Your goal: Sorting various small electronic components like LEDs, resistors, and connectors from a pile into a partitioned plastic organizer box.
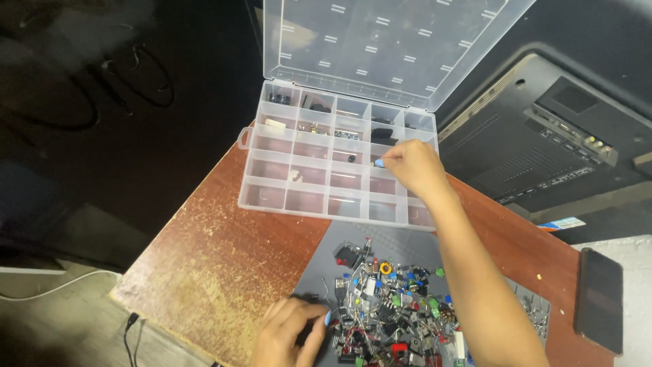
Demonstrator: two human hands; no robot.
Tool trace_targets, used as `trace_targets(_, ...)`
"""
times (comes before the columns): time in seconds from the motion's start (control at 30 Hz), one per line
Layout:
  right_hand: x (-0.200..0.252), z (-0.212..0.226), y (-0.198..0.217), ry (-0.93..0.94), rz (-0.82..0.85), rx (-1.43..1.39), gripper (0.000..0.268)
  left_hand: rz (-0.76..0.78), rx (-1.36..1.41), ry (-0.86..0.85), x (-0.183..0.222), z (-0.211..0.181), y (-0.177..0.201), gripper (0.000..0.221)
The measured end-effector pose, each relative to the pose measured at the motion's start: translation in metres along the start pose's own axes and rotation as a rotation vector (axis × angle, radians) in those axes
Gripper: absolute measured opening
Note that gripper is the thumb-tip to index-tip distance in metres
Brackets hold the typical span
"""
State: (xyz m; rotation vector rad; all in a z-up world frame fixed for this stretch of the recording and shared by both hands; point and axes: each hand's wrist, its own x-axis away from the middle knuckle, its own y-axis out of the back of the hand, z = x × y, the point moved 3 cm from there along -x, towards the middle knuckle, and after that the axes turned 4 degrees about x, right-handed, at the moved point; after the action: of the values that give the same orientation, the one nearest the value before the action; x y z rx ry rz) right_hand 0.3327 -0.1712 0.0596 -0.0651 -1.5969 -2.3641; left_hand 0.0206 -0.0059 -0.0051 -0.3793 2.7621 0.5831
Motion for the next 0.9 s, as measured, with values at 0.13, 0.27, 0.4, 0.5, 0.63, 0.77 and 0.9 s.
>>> trace_targets(0.13, 0.009, -0.01, -0.002, 0.199, -0.086, -0.043, 0.037, 0.002, 0.05, -0.08, -0.005, -0.003, 0.004, 0.013)
trace_targets(0.27, 0.039, -0.022, 0.008, 0.174, -0.166, -0.078, 0.024, 0.0, 0.053, -0.083, -0.003, -0.004, 0.005, 0.012)
trace_targets(0.4, 0.101, -0.024, 0.026, 0.222, -0.201, -0.234, 0.027, 0.042, 0.019, -0.051, -0.001, -0.003, 0.003, 0.015)
trace_targets(0.5, 0.148, -0.034, 0.02, 0.193, -0.177, -0.334, 0.027, 0.064, -0.045, -0.073, 0.004, 0.003, -0.003, 0.015)
trace_targets(0.63, 0.189, -0.069, -0.023, 0.023, -0.034, -0.429, 0.022, 0.045, -0.234, -0.125, 0.003, 0.012, -0.021, 0.02)
trace_targets(0.77, 0.221, -0.059, -0.043, 0.211, -0.036, -0.498, 0.016, 0.065, -0.367, -0.115, -0.009, 0.012, -0.038, 0.03)
trace_targets(0.9, 0.235, -0.067, -0.077, 0.055, -0.093, -0.572, 0.015, 0.074, -0.557, -0.07, -0.018, 0.026, -0.054, 0.043)
